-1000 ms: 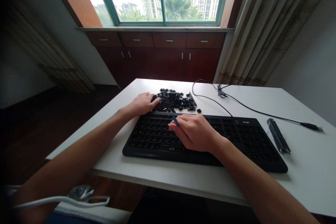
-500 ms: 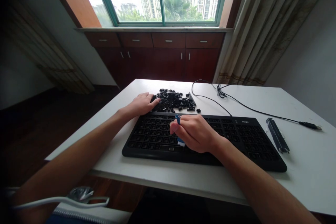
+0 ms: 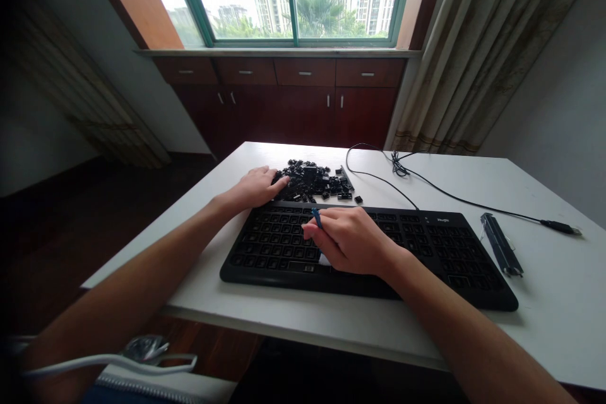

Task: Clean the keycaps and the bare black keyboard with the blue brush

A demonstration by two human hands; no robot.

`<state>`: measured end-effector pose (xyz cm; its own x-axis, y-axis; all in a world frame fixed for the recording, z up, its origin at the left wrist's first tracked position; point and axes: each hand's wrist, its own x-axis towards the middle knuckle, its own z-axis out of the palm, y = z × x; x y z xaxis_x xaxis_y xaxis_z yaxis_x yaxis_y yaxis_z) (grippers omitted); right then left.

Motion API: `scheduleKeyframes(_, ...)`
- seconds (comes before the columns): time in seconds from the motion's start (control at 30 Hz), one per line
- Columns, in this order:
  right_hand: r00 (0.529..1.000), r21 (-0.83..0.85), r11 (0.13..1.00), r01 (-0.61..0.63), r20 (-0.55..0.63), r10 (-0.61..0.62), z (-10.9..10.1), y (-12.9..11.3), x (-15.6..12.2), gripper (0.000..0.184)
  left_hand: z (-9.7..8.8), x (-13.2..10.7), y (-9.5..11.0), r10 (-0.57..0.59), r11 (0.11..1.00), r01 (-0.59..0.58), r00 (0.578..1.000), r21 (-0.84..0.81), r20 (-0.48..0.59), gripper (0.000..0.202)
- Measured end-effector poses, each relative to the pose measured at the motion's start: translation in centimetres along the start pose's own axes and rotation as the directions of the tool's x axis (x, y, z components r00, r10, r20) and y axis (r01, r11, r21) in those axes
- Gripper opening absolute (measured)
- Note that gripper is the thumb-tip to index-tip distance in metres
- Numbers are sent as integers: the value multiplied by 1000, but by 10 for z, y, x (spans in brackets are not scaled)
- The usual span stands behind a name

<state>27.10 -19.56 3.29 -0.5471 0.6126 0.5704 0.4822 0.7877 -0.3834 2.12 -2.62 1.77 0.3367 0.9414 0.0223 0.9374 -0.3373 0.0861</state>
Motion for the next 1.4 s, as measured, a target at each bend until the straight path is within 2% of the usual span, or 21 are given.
scheduleKeyframes(0.17,1000,-31,1000,-4,-16,4,0,0,0,30,-1,0,0,-9,1000,9,1000,-5,5,83)
scheduleKeyframes(0.5,999,163,987,-11,44,3,-7,-2,1,45,0,1,-1,-4,1000,4,1000,-11,4,84)
scheduleKeyframes(0.97,1000,-26,999,-21,-10,20,0,-1,1,33,2,2,-2,-2,1000,2,1000,7,3,85)
scheduleKeyframes(1.13,1000,57,998,3,-14,-3,-3,-2,0,38,3,3,-3,2,1000,-2,1000,-12,-2,88)
scheduleKeyframes(1.3,999,148,989,-29,21,26,-7,-2,0,44,2,3,-3,8,1000,-8,1000,-13,-1,87)
scheduleKeyframes(1.4,1000,130,991,-25,12,24,-5,-1,0,43,2,3,-2,-2,1000,2,1000,1,1,86)
